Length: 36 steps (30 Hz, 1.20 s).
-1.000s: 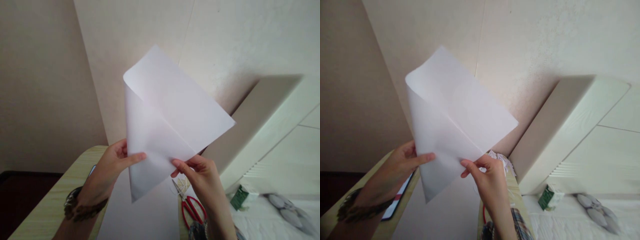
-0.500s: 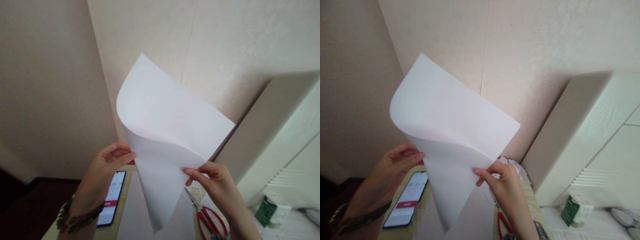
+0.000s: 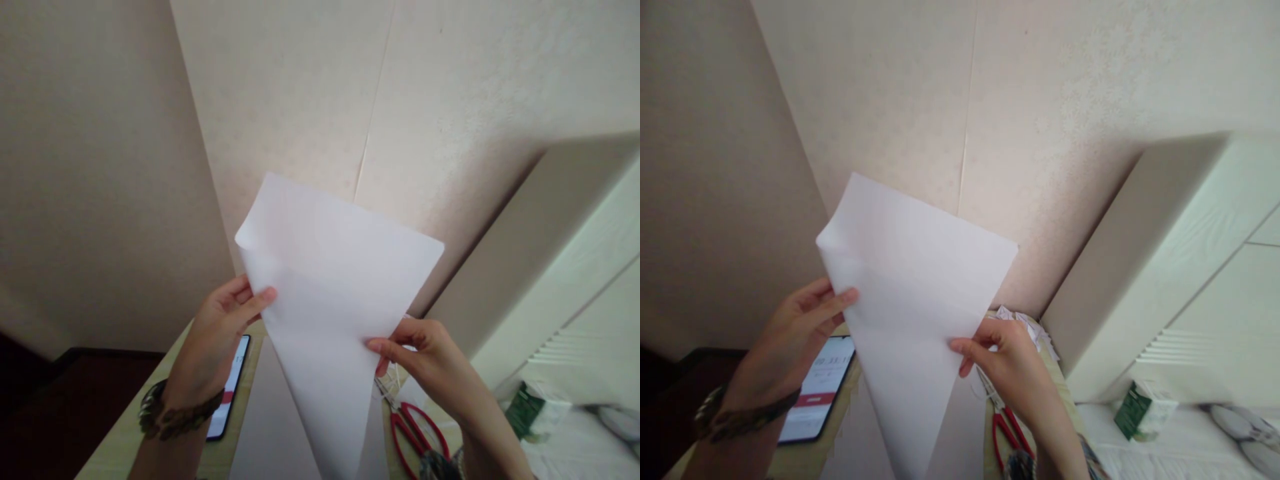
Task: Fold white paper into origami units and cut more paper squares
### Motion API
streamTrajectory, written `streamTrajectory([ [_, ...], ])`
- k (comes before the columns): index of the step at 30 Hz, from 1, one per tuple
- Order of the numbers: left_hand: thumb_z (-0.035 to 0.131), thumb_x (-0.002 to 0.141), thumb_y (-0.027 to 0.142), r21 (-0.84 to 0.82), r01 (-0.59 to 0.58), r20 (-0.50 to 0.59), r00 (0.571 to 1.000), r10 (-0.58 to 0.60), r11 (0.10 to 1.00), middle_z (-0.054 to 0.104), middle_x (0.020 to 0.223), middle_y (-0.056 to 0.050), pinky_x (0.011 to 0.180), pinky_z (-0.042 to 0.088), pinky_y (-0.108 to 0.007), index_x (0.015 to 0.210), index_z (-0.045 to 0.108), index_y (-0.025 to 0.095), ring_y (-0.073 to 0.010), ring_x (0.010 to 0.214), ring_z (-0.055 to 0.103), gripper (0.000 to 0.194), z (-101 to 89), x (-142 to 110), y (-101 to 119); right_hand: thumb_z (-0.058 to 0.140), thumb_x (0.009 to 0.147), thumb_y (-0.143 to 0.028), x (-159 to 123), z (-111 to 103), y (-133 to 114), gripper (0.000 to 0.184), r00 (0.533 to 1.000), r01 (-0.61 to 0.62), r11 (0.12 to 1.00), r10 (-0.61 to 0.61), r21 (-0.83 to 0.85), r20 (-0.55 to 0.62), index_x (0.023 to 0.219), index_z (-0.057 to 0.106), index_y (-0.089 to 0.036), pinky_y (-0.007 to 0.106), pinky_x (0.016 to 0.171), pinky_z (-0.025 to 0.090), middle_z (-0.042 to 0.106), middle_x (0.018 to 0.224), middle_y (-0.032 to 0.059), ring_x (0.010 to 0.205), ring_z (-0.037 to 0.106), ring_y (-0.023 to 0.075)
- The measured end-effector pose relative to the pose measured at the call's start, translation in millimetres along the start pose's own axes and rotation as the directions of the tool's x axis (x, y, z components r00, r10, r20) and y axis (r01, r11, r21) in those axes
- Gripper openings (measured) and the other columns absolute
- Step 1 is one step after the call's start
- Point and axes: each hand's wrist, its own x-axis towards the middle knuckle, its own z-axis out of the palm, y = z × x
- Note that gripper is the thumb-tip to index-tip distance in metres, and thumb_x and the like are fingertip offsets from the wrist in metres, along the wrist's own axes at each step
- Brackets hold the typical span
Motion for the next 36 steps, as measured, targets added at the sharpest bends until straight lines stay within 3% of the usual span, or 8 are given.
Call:
streamTrajectory([
  [7,0.090,0.062,0.037,-0.060,-0.034,-0.048,0.998,0.031,0.998,0.083,0.080,-0.007,0.064,0.060,-0.028,0.079,0.081,0.016,-0.0230,0.069,0.076,0.029,-1.8,-0.3,-3.2,0.071,0.078,-0.039,-2.1,-4.4,-0.6,0.033,0.999,-0.023,1.000,0.023,-0.007,0.029,0.049,0.072,-0.024,0.026,0.056,0.043,0.072,0.054,0.0007,0.056,0.062,0.0178],
  [10,0.090,0.063,0.029,-0.103,-0.083,-0.081,0.994,0.075,0.991,0.084,0.081,-0.005,0.070,0.060,-0.024,0.078,0.080,0.017,-0.0198,0.074,0.076,0.022,-1.1,2.5,-4.0,0.070,0.078,-0.039,-1.8,-4.6,-1.5,0.034,0.999,-0.009,0.999,0.010,-0.034,0.040,0.048,0.071,-0.024,0.026,0.055,0.042,0.071,0.055,0.0005,0.056,0.061,0.0173],
  [13,0.092,0.059,0.019,-0.138,-0.134,-0.107,0.987,0.120,0.981,0.084,0.086,-0.003,0.075,0.059,-0.020,0.084,0.080,0.018,-0.0167,0.079,0.076,0.028,-1.7,6.5,-4.8,0.070,0.079,-0.040,-1.1,-5.7,-1.1,0.035,0.999,-0.004,0.996,0.008,-0.092,0.044,0.048,0.071,-0.023,0.026,0.056,0.041,0.071,0.055,0.0007,0.056,0.061,0.0169],
  [19,0.093,0.056,0.029,-0.183,-0.233,-0.228,0.955,0.189,0.955,0.081,0.073,0.000,0.058,0.057,-0.018,0.078,0.079,0.017,-0.0123,0.061,0.070,0.029,-7.9,11.9,-8.2,0.067,0.082,-0.041,-3.3,-7.9,-1.2,0.036,0.997,-0.010,0.988,0.022,-0.155,0.074,0.051,0.070,-0.023,0.025,0.058,0.041,0.070,0.054,-0.0001,0.056,0.062,0.0162],
  [24,0.080,0.078,0.015,-0.188,-0.275,-0.292,0.932,0.214,0.943,0.076,0.078,-0.001,0.064,0.059,-0.025,0.080,0.072,0.012,-0.0138,0.068,0.070,0.008,-8.4,12.6,-6.8,0.066,0.083,-0.043,-4.8,-6.4,-1.2,0.037,0.997,0.002,0.987,0.010,-0.162,0.073,0.052,0.070,-0.023,0.025,0.057,0.042,0.068,0.054,-0.0010,0.055,0.061,0.0159],
  [27,0.069,0.090,0.014,-0.188,-0.288,-0.330,0.919,0.216,0.939,0.072,0.087,-0.001,0.066,0.060,-0.030,0.088,0.068,0.012,-0.0144,0.073,0.070,0.002,-8.4,13.5,-9.0,0.066,0.083,-0.043,-4.0,-6.1,-0.5,0.037,0.998,0.010,0.987,0.001,-0.161,0.063,0.053,0.070,-0.023,0.025,0.055,0.041,0.068,0.053,-0.0015,0.054,0.060,0.0155],
  [32,0.067,0.093,0.022,-0.209,-0.390,-0.397,0.872,0.287,0.897,0.070,0.093,-0.002,0.066,0.060,-0.031,0.094,0.067,0.013,-0.0152,0.076,0.068,0.009,-11.8,16.2,-16.4,0.067,0.082,-0.042,-4.8,-5.8,-4.0,0.035,0.998,0.041,0.988,-0.033,-0.149,0.055,0.052,0.069,-0.022,0.025,0.051,0.039,0.066,0.050,-0.0021,0.050,0.058,0.0145],
  [36,0.068,0.090,0.012,-0.245,-0.470,-0.406,0.844,0.350,0.848,0.071,0.078,0.001,0.064,0.058,-0.024,0.076,0.065,0.013,-0.0110,0.069,0.068,0.014,-10.8,15.8,-15.4,0.067,0.081,-0.039,-3.4,-2.9,-8.1,0.035,0.998,0.053,0.990,-0.048,-0.131,0.046,0.051,0.069,-0.022,0.024,0.052,0.041,0.067,0.051,-0.0011,0.053,0.059,0.0149],
])
